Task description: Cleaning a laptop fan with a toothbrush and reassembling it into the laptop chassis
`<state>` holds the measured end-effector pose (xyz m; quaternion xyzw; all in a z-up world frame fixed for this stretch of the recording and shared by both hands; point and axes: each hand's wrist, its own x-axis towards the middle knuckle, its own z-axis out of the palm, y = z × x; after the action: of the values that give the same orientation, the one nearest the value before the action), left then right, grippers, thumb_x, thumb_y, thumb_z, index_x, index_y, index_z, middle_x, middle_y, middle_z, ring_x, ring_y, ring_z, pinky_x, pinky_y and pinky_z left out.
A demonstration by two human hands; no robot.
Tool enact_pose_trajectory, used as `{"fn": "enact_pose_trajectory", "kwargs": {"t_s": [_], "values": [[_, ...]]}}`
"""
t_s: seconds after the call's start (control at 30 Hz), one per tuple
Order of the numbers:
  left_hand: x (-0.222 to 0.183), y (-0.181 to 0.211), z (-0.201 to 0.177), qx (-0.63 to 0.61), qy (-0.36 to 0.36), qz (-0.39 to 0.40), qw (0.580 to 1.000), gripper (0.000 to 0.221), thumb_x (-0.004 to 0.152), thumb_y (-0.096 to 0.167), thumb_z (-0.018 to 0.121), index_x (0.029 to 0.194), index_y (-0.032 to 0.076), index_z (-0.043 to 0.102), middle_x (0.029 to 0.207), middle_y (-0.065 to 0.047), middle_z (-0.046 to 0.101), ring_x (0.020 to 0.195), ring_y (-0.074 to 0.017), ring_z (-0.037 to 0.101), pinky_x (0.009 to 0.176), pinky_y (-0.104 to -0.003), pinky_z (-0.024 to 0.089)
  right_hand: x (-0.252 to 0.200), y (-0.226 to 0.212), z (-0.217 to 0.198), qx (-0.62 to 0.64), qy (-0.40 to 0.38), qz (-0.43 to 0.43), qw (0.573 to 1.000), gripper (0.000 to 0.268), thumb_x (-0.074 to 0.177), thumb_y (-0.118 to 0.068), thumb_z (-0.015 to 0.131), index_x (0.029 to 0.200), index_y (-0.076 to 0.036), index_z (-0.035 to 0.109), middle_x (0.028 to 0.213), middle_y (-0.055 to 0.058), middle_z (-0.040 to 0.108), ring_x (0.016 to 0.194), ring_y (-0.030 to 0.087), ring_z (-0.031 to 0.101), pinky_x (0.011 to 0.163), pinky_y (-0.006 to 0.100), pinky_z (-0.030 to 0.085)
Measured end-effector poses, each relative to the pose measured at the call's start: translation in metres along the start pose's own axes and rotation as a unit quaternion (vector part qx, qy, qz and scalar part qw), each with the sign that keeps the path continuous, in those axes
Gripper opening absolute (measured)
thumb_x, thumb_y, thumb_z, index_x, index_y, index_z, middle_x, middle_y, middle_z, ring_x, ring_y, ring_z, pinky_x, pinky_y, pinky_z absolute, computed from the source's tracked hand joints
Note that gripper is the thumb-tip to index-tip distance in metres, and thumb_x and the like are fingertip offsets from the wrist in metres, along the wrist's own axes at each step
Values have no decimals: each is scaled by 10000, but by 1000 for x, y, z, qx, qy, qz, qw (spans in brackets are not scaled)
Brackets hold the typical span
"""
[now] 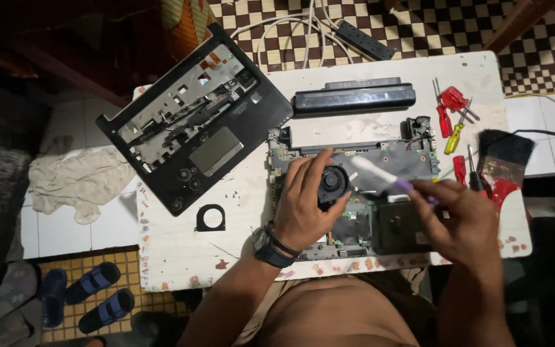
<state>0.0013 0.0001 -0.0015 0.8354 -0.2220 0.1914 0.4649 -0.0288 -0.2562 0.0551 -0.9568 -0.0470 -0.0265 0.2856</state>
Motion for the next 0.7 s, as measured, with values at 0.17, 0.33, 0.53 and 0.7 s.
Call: {"fn": "enact_pose_trajectory", "kwargs": {"t_s": [0.17,0.33,0.53,0.7], "values": [[-3,-3,5,-2,5,12,1000,889,837,69,850,1557,28,331,1344,-163,635,1208,-350,558,1079,-493,530,-1,-14,-2,73,-87,7,994,306,901,-257,692,1161,-122,780,851,59,789,584,146,683,477,289,546],[-2,-1,1,7,5,-3,1000,804,905,160,843,1536,38,360,1270,-132,629,1190,-342,552,1067,-504,528,-5,-3,6,52,80,-87,992,244,961,-141,748,1187,-48,753,865,99,736,626,148,633,597,294,494],[0,0,0,9,7,4,1000,818,905,169,846,1542,31,352,1254,-142,646,1179,-330,560,1054,-477,533,-2,4,15,-19,91,-33,995,223,1022,-192,698,1206,-102,786,864,65,757,635,157,667,524,295,505],[3,4,-3,2,13,16,1000,794,904,114,846,1529,11,367,1240,-142,645,1166,-332,568,1056,-479,534,-6,-6,23,127,16,16,992,238,982,-181,689,766,-87,656,787,47,740,602,91,618,490,257,460]]}}
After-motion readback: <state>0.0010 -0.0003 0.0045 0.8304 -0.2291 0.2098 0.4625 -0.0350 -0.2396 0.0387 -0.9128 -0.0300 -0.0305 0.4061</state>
